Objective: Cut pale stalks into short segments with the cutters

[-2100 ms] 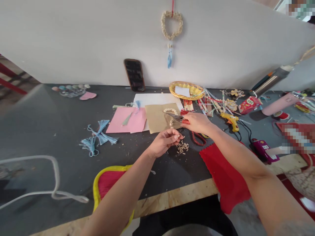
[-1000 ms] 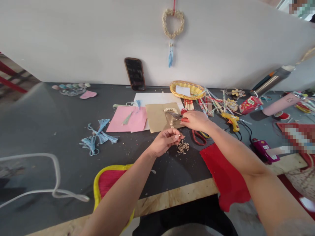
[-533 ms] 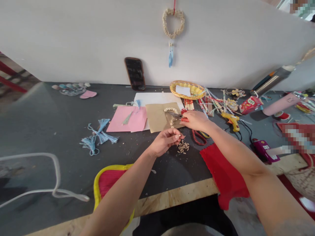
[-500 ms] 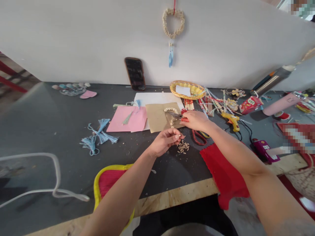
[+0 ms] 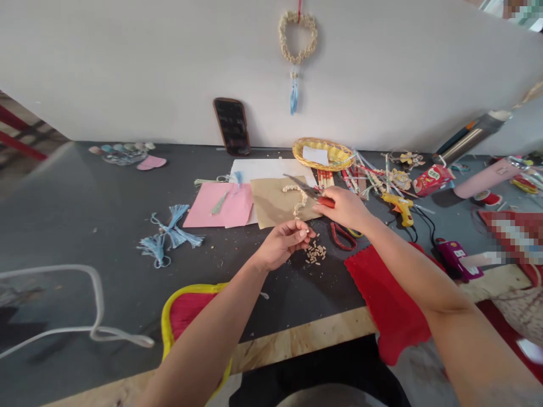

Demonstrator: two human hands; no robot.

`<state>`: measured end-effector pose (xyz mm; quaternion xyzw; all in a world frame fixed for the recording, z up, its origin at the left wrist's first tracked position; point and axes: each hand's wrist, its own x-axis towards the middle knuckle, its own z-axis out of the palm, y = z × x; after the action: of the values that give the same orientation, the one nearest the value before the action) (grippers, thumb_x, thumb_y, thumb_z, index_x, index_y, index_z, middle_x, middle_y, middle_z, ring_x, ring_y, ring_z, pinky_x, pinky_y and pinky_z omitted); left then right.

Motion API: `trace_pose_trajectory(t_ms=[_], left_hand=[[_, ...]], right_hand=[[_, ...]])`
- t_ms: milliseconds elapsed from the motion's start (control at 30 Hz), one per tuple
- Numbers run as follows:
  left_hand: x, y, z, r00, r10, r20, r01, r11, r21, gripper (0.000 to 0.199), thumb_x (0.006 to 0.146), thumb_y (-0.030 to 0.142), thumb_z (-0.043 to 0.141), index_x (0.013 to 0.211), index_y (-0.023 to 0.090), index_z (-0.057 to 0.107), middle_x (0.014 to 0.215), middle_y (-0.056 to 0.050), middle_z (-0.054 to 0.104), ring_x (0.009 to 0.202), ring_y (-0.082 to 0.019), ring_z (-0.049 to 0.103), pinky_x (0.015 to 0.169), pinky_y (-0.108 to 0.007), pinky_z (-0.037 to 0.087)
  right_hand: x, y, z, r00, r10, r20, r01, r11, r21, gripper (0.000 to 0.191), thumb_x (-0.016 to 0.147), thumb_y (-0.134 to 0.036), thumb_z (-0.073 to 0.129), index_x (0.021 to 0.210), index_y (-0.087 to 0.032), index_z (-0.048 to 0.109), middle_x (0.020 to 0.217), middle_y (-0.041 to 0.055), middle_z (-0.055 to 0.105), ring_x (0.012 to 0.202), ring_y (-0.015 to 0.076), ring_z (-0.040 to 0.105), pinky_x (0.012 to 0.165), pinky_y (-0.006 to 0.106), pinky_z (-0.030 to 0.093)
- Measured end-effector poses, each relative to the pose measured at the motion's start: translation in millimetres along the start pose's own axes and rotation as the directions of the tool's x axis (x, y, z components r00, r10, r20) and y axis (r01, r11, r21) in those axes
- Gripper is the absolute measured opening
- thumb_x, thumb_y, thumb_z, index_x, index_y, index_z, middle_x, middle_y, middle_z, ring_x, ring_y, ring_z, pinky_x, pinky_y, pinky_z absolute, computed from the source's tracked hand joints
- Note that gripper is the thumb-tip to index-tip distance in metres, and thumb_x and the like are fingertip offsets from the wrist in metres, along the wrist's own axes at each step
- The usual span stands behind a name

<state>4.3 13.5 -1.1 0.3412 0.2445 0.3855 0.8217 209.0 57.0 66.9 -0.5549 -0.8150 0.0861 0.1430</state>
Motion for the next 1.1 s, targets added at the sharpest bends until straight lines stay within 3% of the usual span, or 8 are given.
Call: trace_pose_trajectory(t_ms=[133,233,333,533,800,1100], left_hand=[[0.2,1.3,0.9,0.999,0.023,-0.034,-0.026,0.996,-0.083,0.022,0.070,0.024,0.084,0.080,0.014,0.067,0.081,-0.004,0.070,0.064,-0.009,0.059,0.062,-0.021,0.046],[1.2,2.9,1.9,0.996,0.051,-0.075,-0.062,0.985,-0.159,0.020,0.070,0.022,0.083,0.078,0.014,0.067,0.077,-0.004,0.068,0.063,-0.008,0.056,0.058,-0.020,0.044],[2.4,4.7,2.3,0.990,0.072,-0.125,-0.098,0.972,-0.215,0.020,0.069,0.021,0.083,0.077,0.015,0.067,0.075,-0.002,0.067,0.061,-0.008,0.053,0.057,-0.020,0.043],[3.6,5.2,1.2,0.974,0.121,-0.192,-0.161,0.964,-0.210,0.023,0.068,0.022,0.085,0.073,0.015,0.063,0.071,0.000,0.063,0.060,-0.007,0.050,0.056,-0.019,0.042],[3.6,3.4,0.7,0.970,0.118,-0.215,-0.160,0.968,-0.193,0.025,0.064,0.022,0.087,0.073,0.014,0.065,0.063,0.002,0.053,0.060,-0.007,0.048,0.057,-0.020,0.043],[4.7,1.6,0.3,0.957,0.154,-0.244,-0.195,0.969,-0.151,0.023,0.064,0.021,0.086,0.068,0.014,0.064,0.061,0.002,0.054,0.058,-0.008,0.048,0.056,-0.021,0.043]], right_hand=[[-33.9,-0.1,3.5,0.972,0.008,-0.235,0.057,0.961,0.269,0.012,0.087,-0.026,0.052,0.096,-0.020,0.056,0.117,0.0110,0.060,0.107,0.0224,0.060,0.091,0.035,0.047],[-61.3,1.9,15.5,0.964,0.002,-0.266,0.084,0.946,0.313,0.020,0.084,-0.014,0.043,0.095,-0.022,0.058,0.130,0.0117,0.055,0.119,0.0221,0.057,0.100,0.038,0.045],[-79.4,5.7,29.1,0.963,-0.049,-0.265,0.127,0.950,0.286,0.025,0.082,-0.009,0.045,0.099,-0.022,0.058,0.140,0.0138,0.049,0.121,0.0223,0.057,0.100,0.038,0.048],[-86.6,6.7,38.7,0.958,-0.238,-0.158,0.237,0.971,-0.025,0.028,0.078,-0.006,0.048,0.099,-0.019,0.061,0.150,0.0180,0.040,0.127,0.0302,0.051,0.098,0.049,0.044],[-88.4,1.0,40.2,0.967,-0.238,-0.091,0.225,0.965,-0.133,0.028,0.083,-0.009,0.050,0.106,-0.019,0.062,0.152,0.0166,0.037,0.128,0.0324,0.048,0.097,0.050,0.044],[-89.0,1.7,34.3,0.962,-0.264,-0.063,0.251,0.954,-0.161,0.024,0.085,-0.012,0.051,0.103,-0.021,0.064,0.141,0.0121,0.051,0.112,0.0291,0.053,0.092,0.047,0.048]])
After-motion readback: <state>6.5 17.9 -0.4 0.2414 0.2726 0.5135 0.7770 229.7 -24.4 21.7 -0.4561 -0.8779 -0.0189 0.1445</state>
